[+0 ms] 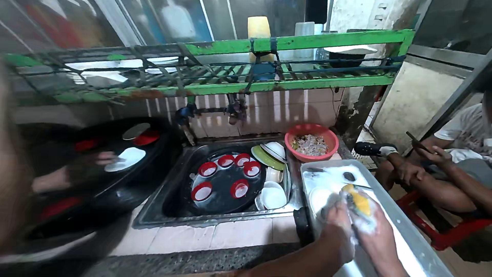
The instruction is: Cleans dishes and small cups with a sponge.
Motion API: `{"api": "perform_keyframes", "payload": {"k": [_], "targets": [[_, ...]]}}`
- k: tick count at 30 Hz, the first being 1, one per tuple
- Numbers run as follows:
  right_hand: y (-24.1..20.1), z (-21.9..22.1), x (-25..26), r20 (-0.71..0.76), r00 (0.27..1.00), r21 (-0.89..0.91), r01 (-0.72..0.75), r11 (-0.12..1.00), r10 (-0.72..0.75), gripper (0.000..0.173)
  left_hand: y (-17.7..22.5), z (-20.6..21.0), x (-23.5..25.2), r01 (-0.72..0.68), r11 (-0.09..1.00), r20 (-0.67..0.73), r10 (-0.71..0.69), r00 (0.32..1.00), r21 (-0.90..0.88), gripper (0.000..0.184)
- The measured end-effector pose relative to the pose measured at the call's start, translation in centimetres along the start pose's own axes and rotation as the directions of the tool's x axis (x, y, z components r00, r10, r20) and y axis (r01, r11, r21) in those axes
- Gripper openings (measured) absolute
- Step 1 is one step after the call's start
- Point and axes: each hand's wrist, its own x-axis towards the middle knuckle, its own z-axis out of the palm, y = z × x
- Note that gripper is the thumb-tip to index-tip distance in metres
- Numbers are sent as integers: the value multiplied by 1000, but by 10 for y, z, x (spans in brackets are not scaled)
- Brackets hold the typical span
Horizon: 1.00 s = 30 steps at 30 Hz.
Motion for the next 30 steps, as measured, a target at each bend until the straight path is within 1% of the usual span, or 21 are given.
{"api": "perform_keyframes", "payload": {"k": [1,2,3,5,6,7,8,9,10,12,13,14,15,16,17,18,19,22,25,28,30], "targets": [[1,-5,11,24,988,66,-152,986,151,55,-4,-5,-4,-89,995,78,85,993,41,47],[6,-14,27,68,948,135,-317,939,311,53,-7,-9,-6,-179,980,152,165,975,85,47],[13,-23,42,95,908,198,-419,886,408,51,-10,-10,-7,-265,955,201,236,951,132,44],[15,-41,60,56,910,257,-412,874,412,48,-12,-18,1,-418,881,294,349,890,223,42],[7,-47,63,5,927,248,-364,898,374,49,-11,-22,9,-346,918,318,275,907,193,46],[-2,-53,64,-40,946,222,-306,926,322,50,-8,-25,20,-197,972,330,147,932,126,51],[-11,-57,63,-55,958,192,-266,945,281,52,-7,-25,30,-10,1000,331,9,944,-1,57],[-16,-58,59,-39,964,174,-253,952,264,52,-6,-25,39,139,980,330,-87,940,-139,62],[-19,-55,55,14,957,173,-289,942,291,51,-8,-25,45,226,940,331,-135,934,-256,66],[-19,-42,42,171,896,129,-432,893,409,49,-10,-18,52,246,896,244,-162,956,-369,63],[-17,-34,32,228,874,71,-455,888,430,49,-10,-11,53,202,906,178,-144,973,-373,56],[-17,-26,18,260,886,23,-404,914,385,50,-8,-6,50,133,935,147,-88,985,-328,48],[-17,-22,4,286,917,-32,-281,959,278,50,-5,-5,47,66,957,145,-25,989,-281,44],[-11,-22,-8,304,945,-97,-94,991,119,49,-3,-7,46,43,960,131,-7,991,-278,39],[-2,-25,-14,321,946,-153,95,984,-42,46,1,-11,46,64,948,108,-32,994,-312,32],[8,-31,-14,337,931,-201,218,955,-142,45,3,-17,50,96,924,110,-59,992,-370,31],[19,-38,-10,339,922,-247,281,927,-189,44,5,-22,53,133,896,138,-81,987,-424,32],[37,-43,15,266,930,-338,336,879,-253,40,5,-12,46,239,859,209,-159,965,-453,36],[16,-26,14,209,934,-287,341,895,-289,36,-5,-3,42,242,887,230,-160,960,-394,45],[6,-22,-4,267,899,-248,411,877,-346,33,2,-17,51,169,894,147,-117,982,-415,38],[11,-33,-2,347,891,-280,396,874,-293,33,9,-29,54,169,882,174,-101,979,-440,38]]}}
